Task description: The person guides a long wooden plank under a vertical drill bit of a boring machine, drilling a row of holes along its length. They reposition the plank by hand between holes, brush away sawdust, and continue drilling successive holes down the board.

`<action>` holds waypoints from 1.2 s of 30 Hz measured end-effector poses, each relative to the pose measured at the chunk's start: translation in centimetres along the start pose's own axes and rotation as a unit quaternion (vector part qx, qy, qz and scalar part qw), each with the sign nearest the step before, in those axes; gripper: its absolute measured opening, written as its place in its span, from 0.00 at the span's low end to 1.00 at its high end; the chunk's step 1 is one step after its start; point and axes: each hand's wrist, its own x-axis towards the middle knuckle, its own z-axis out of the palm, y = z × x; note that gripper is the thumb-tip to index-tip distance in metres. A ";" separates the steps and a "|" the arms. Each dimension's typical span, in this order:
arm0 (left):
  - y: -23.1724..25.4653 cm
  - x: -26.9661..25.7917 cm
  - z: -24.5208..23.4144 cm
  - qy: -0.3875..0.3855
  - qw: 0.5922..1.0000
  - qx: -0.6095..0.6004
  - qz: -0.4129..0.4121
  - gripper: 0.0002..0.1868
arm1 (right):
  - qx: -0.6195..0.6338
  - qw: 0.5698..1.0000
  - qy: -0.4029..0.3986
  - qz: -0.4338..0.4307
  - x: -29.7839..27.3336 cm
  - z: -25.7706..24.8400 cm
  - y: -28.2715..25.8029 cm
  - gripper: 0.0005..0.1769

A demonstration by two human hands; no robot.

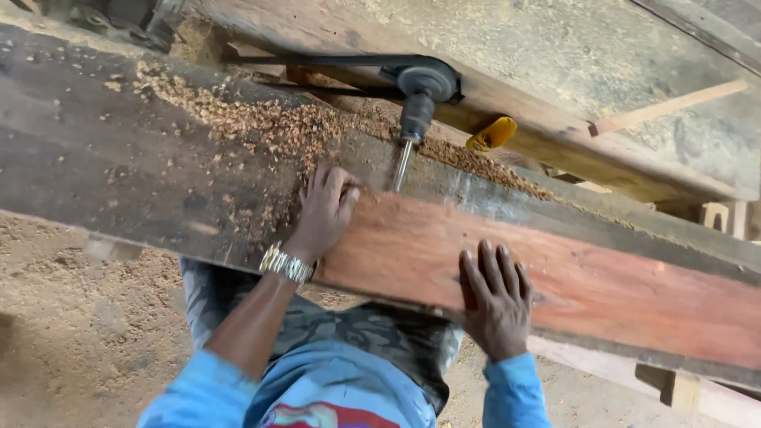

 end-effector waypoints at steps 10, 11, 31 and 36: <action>2.1 0.6 -2.2 -0.012 0.998 -0.056 0.006 0.16 | -0.009 0.998 -0.033 0.060 1.8 1.4 0.2 0.29; 2.2 0.9 -2.4 -0.021 0.998 -0.053 -0.001 0.16 | -0.014 0.997 -0.024 0.072 2.0 1.5 0.1 0.24; 1.9 1.6 -1.9 -0.054 0.995 -0.073 -0.053 0.11 | -0.115 0.992 -0.039 -0.043 -4.4 4.4 5.4 0.25; 2.3 3.6 -2.9 -0.092 0.995 -0.024 0.001 0.14 | -0.091 0.994 -0.038 -0.052 -3.8 4.0 5.1 0.27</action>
